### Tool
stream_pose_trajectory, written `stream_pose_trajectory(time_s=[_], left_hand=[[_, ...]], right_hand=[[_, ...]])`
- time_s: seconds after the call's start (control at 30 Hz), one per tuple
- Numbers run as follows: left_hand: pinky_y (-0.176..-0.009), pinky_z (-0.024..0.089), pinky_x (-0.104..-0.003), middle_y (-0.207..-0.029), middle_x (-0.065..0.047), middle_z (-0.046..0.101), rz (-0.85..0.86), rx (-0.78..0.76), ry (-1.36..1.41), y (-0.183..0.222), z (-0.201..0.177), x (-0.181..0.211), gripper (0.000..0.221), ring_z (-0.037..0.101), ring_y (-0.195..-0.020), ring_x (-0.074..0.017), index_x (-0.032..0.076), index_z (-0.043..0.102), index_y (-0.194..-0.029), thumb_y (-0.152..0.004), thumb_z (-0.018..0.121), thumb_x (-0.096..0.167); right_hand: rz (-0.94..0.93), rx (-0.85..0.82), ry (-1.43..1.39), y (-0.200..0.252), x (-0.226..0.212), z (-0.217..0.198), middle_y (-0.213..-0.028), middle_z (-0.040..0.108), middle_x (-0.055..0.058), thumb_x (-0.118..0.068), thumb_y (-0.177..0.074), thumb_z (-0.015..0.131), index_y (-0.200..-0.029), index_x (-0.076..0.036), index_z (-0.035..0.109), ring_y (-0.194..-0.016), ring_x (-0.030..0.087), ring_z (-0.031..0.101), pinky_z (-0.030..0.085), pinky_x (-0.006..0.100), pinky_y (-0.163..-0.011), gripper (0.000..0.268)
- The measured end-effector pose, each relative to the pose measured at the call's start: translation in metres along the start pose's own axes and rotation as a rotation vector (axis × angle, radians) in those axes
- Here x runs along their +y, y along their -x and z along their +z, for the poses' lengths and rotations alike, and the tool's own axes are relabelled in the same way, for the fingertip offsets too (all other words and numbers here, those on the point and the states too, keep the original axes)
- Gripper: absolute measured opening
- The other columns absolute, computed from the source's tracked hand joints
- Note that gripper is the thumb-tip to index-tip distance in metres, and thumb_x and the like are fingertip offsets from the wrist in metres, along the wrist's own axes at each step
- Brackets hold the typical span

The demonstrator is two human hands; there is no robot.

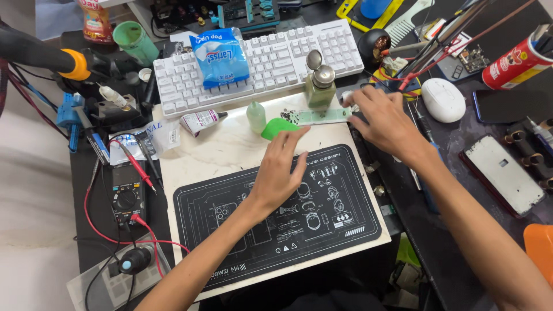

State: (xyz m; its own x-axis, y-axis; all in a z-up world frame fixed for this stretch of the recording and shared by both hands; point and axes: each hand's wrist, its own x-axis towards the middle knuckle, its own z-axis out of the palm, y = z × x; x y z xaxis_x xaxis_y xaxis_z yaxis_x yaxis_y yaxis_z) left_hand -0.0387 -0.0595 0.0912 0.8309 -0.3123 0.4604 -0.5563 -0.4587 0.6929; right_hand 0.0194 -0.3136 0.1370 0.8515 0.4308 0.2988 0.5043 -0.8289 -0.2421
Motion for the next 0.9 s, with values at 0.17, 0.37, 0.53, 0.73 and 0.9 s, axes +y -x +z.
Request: stream_pose_trajectory(time_s=[0.17, 0.37, 0.53, 0.73, 0.9], left_hand=[[-0.094, 0.049, -0.045, -0.116, -0.017, 0.060, 0.066, -0.005, -0.074, 0.004, 0.006, -0.006, 0.042, 0.060, -0.105, -0.0339, 0.006, 0.059, -0.135, -0.094, 0.067, 0.005], [-0.094, 0.049, -0.046, -0.118, -0.019, 0.060, 0.228, -0.065, -0.149, 0.013, 0.012, -0.002, 0.043, 0.060, -0.107, -0.0356, 0.004, 0.063, -0.130, -0.087, 0.069, 0.002], [-0.095, 0.049, -0.046, -0.119, -0.018, 0.060, 0.293, -0.139, -0.148, 0.010, 0.019, 0.012, 0.042, 0.060, -0.108, -0.0363, 0.004, 0.064, -0.128, -0.086, 0.070, 0.002], [-0.096, 0.050, -0.047, -0.120, -0.019, 0.061, 0.372, -0.187, -0.105, -0.004, 0.045, 0.031, 0.042, 0.061, -0.108, -0.0366, 0.003, 0.063, -0.128, -0.087, 0.070, 0.004], [-0.095, 0.050, -0.046, -0.119, -0.019, 0.060, 0.394, -0.230, -0.071, -0.012, 0.061, 0.047, 0.040, 0.061, -0.108, -0.0364, 0.002, 0.063, -0.128, -0.089, 0.072, 0.005]], right_hand=[[0.089, 0.037, -0.261, 0.015, -0.012, -0.016, -0.101, 0.072, 0.014, -0.020, -0.097, 0.065, -0.116, -0.005, 0.066, -0.084, 0.031, 0.070, 0.052, 0.038, -0.073, 0.024], [0.398, -0.073, -0.066, 0.041, -0.001, -0.036, -0.075, 0.070, 0.019, -0.030, -0.096, 0.073, -0.097, -0.004, 0.071, -0.067, 0.034, 0.065, 0.048, 0.043, -0.062, 0.026], [0.368, 0.332, -0.034, 0.078, 0.055, -0.052, -0.097, 0.064, 0.018, -0.019, -0.106, 0.069, -0.103, -0.001, 0.067, -0.079, 0.031, 0.062, 0.048, 0.041, -0.072, 0.019], [0.398, 0.560, 0.194, 0.101, 0.153, -0.062, -0.150, 0.042, 0.027, -0.012, -0.109, 0.065, -0.147, -0.002, 0.053, -0.140, 0.042, 0.042, 0.034, 0.056, -0.111, 0.041], [0.392, 0.574, 0.275, 0.095, 0.198, -0.058, -0.153, 0.045, 0.023, -0.017, -0.115, 0.063, -0.150, 0.001, 0.051, -0.146, 0.038, 0.040, 0.016, 0.058, -0.117, 0.041]])
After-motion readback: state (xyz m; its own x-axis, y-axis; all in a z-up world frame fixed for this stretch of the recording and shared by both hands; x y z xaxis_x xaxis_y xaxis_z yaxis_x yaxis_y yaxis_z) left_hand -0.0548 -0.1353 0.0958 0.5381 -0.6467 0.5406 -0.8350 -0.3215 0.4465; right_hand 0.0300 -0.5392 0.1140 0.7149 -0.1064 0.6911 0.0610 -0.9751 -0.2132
